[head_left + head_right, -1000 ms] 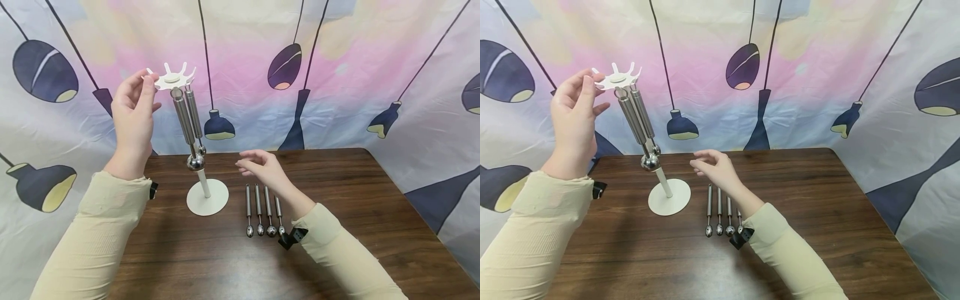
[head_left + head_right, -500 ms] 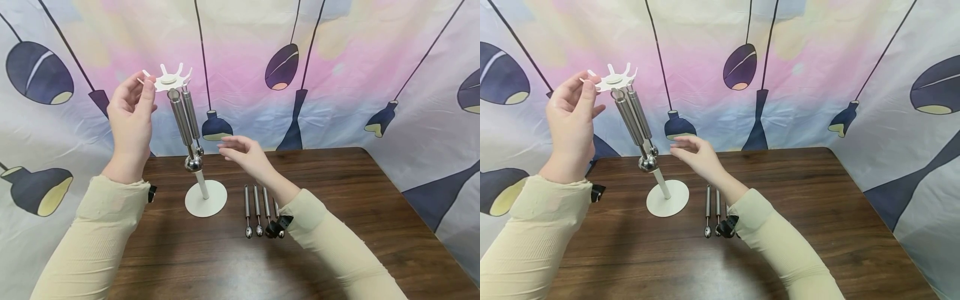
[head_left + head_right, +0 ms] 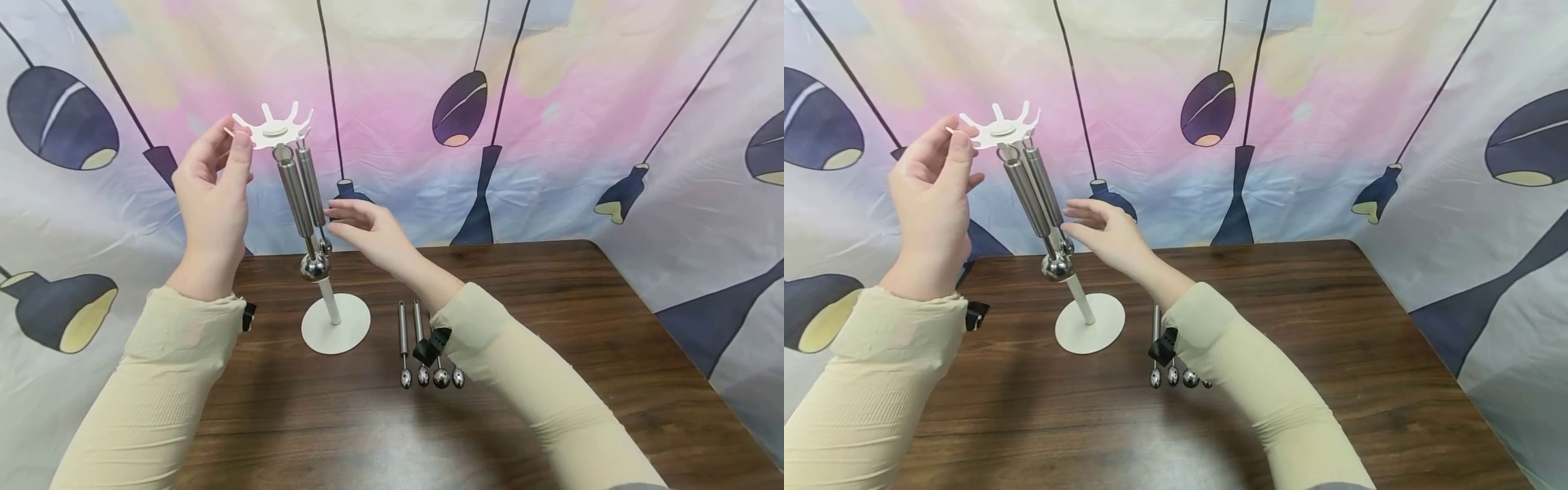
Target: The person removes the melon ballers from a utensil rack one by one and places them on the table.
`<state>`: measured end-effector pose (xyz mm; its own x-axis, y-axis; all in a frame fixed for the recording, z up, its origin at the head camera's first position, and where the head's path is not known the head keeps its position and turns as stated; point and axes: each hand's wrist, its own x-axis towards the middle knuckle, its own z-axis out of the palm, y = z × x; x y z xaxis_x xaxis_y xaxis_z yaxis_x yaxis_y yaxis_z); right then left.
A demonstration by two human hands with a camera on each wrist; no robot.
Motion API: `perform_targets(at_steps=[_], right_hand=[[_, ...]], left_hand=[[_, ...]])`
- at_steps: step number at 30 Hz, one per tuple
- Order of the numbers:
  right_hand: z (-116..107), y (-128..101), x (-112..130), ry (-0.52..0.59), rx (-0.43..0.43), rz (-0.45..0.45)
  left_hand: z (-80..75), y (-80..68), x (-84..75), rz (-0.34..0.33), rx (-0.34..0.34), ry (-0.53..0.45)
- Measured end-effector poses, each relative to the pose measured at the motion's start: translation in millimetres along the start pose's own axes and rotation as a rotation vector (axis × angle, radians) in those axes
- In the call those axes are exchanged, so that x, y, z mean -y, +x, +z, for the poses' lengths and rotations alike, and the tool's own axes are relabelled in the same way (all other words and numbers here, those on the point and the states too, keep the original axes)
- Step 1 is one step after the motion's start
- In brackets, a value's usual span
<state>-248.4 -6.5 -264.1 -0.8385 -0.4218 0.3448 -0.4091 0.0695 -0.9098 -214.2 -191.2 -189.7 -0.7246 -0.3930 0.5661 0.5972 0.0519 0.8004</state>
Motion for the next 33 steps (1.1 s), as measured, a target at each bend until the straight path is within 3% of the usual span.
perform_targets(at_steps=[6,14,33], right_hand=[[6.8,9.4,7.6,0.017,0.007,-0.025],[12.1,15.1,12.7,0.060,-0.051,-0.027],[5.2,3.9,29.8,0.111,-0.107,-0.046]], left_hand=[[0.1,1.0,-0.6,0.021,-0.009,0.014],[0.7,0.6,-2.0,0.028,-0.007,0.013],[0.6,-0.5,-0.8,0.009,-0.017,0.018]])
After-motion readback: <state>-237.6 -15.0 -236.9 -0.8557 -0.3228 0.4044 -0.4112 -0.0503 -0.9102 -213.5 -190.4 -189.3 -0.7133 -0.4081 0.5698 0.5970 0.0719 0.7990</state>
